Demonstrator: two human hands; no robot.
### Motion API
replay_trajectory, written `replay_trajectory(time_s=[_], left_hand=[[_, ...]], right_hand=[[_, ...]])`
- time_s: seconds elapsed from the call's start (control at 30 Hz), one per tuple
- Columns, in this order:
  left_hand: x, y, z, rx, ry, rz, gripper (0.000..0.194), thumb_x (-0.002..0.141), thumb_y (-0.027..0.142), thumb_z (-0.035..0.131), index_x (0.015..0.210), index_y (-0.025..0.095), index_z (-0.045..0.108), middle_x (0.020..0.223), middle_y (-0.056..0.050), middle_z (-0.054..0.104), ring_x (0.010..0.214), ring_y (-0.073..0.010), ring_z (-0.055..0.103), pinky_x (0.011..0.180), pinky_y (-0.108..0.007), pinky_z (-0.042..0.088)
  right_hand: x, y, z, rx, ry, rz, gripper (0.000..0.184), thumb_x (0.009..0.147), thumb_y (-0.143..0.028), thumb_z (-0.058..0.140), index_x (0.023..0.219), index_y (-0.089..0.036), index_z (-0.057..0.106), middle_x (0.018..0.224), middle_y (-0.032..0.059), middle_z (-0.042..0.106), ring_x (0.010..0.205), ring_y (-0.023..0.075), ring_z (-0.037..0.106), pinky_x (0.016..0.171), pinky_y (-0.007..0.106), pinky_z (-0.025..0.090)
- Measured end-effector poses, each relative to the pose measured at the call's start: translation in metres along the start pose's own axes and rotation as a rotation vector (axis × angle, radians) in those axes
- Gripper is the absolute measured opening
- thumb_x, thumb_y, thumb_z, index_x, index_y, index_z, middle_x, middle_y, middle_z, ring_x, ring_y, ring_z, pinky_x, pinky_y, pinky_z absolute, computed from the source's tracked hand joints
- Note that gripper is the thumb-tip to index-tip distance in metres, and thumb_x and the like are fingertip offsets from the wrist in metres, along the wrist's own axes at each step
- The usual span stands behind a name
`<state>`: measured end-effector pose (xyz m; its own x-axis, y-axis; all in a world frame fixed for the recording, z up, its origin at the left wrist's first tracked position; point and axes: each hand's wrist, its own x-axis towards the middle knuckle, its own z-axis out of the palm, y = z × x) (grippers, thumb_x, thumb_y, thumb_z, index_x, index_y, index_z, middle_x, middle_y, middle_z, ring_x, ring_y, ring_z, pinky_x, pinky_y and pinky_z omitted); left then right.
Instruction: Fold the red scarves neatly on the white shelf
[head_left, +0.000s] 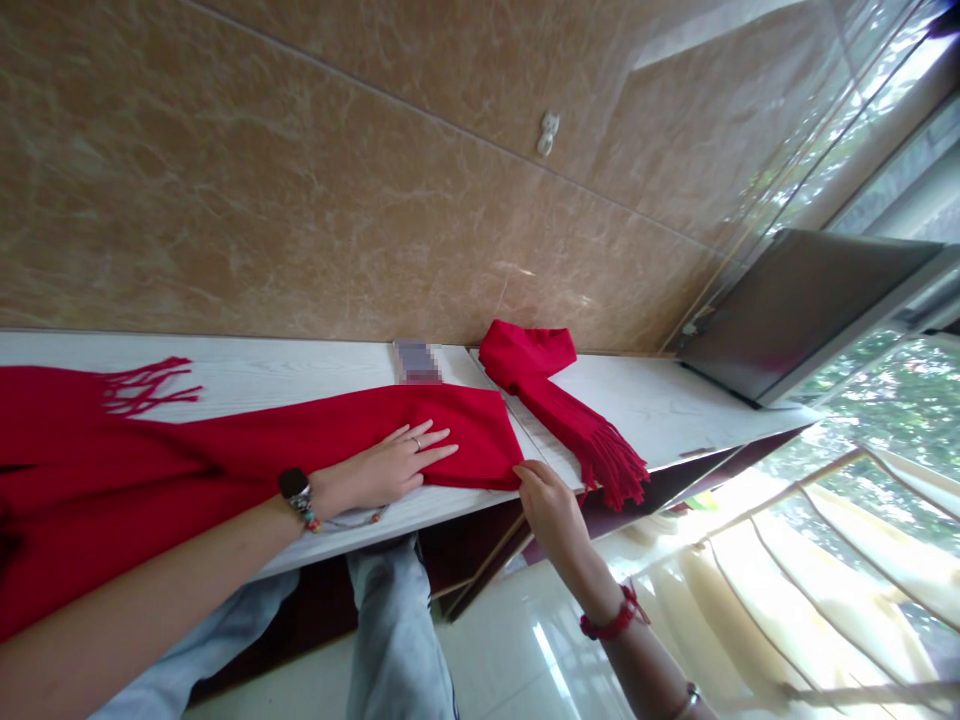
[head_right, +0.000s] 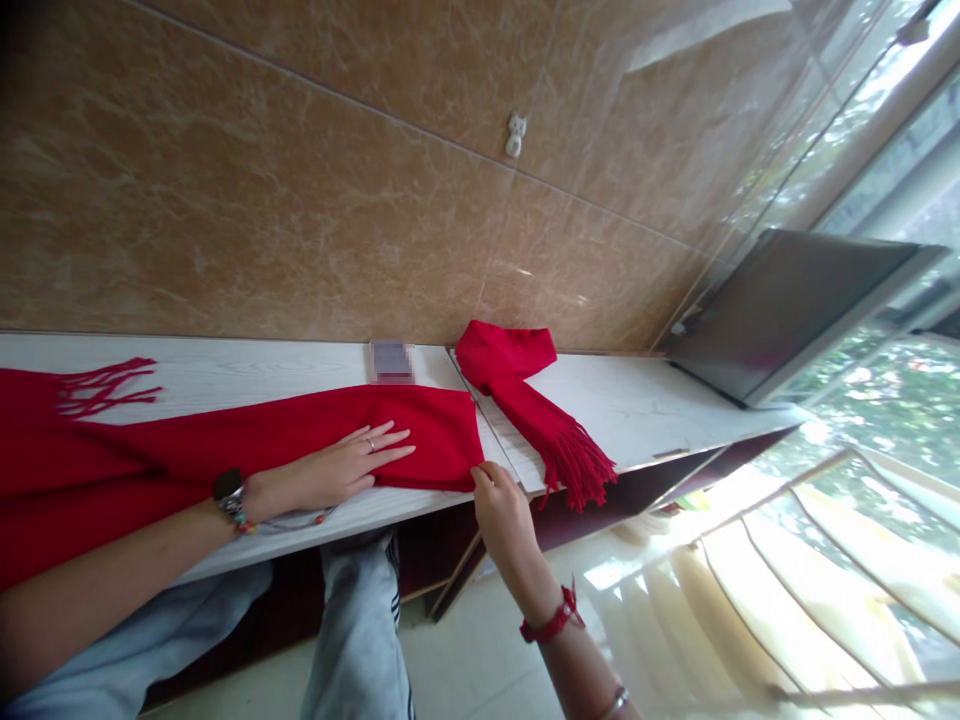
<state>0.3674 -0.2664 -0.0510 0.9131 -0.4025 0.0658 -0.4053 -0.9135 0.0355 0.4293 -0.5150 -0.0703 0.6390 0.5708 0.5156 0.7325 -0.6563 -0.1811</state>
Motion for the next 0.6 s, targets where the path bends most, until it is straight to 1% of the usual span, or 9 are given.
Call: replay_trajectory(time_s=[0.13,0.23,0.3,0.33,0.4,0.43,0.5,0.6], left_hand=[[-0.002,-0.002,-0.003,-0.055,-0.042,0.02,0.056,0.084,0.014,0.042,0.137,0.027,0.031,0.146,-0.004,0.025,0.135,-0.0203,0.014,0.108,-0.039,0.014],[-0.005,-0.001,-0.009,-0.091,-0.079,0.004,0.055,0.084,0.016,0.042,0.136,0.032,0.031,0.146,-0.002,0.026,0.134,-0.0225,0.016,0.106,-0.044,0.013],[-0.007,-0.001,-0.018,-0.12,-0.102,-0.018,0.05,0.086,0.023,0.044,0.133,0.036,0.036,0.143,-0.001,0.032,0.132,-0.0241,0.024,0.105,-0.048,0.012],[-0.006,-0.001,-0.024,-0.135,-0.108,-0.023,0.045,0.087,0.028,0.044,0.131,0.036,0.039,0.14,-0.001,0.037,0.13,-0.024,0.028,0.105,-0.049,0.012],[-0.003,-0.002,-0.034,-0.157,-0.094,-0.035,0.039,0.089,0.038,0.041,0.128,0.035,0.045,0.135,-0.001,0.045,0.126,-0.0225,0.035,0.105,-0.046,0.014],[0.001,-0.004,-0.038,-0.158,-0.078,-0.052,0.039,0.09,0.042,0.039,0.128,0.034,0.045,0.134,-0.002,0.045,0.126,-0.0224,0.035,0.105,-0.045,0.015],[0.01,-0.009,-0.041,-0.144,-0.058,-0.127,0.047,0.089,0.049,0.037,0.132,0.031,0.04,0.14,-0.004,0.036,0.131,-0.0251,0.026,0.104,-0.047,0.015],[0.023,-0.02,-0.031,-0.144,-0.096,-0.273,0.061,0.086,0.057,0.035,0.139,0.029,0.026,0.148,-0.007,0.016,0.135,-0.0311,0.01,0.103,-0.053,0.013]], right_hand=[[-0.008,0.001,0.008,-0.017,-0.048,0.064,0.034,0.084,-0.007,0.033,0.097,-0.016,0.063,0.092,0.0089,0.063,0.081,0.0163,0.059,0.074,0.027,0.049],[-0.003,0.005,0.013,-0.058,-0.088,0.048,0.034,0.084,-0.007,0.035,0.099,-0.019,0.062,0.091,0.0081,0.061,0.08,0.0165,0.058,0.072,0.027,0.048],[0.008,0.009,0.015,-0.062,-0.111,0.015,0.033,0.083,-0.007,0.036,0.1,-0.019,0.061,0.091,0.0077,0.061,0.081,0.0165,0.057,0.072,0.027,0.047],[0.015,0.011,0.016,-0.059,-0.127,-0.004,0.032,0.083,-0.007,0.037,0.1,-0.019,0.061,0.091,0.0075,0.061,0.081,0.0162,0.057,0.073,0.027,0.047],[0.032,0.017,0.017,-0.054,-0.178,-0.037,0.032,0.082,-0.006,0.037,0.098,-0.018,0.062,0.091,0.0075,0.062,0.081,0.0155,0.057,0.074,0.025,0.046],[0.041,0.019,0.016,-0.056,-0.211,-0.049,0.032,0.082,-0.005,0.037,0.097,-0.017,0.062,0.091,0.0077,0.062,0.082,0.0152,0.057,0.075,0.025,0.045],[0.058,0.023,0.014,-0.078,-0.264,-0.058,0.032,0.081,-0.005,0.037,0.097,-0.015,0.063,0.092,0.0086,0.063,0.083,0.0152,0.058,0.075,0.024,0.045],[0.074,0.026,0.011,-0.128,-0.259,-0.066,0.035,0.079,-0.005,0.04,0.106,-0.015,0.061,0.101,0.0098,0.062,0.088,0.0171,0.059,0.075,0.024,0.045]])
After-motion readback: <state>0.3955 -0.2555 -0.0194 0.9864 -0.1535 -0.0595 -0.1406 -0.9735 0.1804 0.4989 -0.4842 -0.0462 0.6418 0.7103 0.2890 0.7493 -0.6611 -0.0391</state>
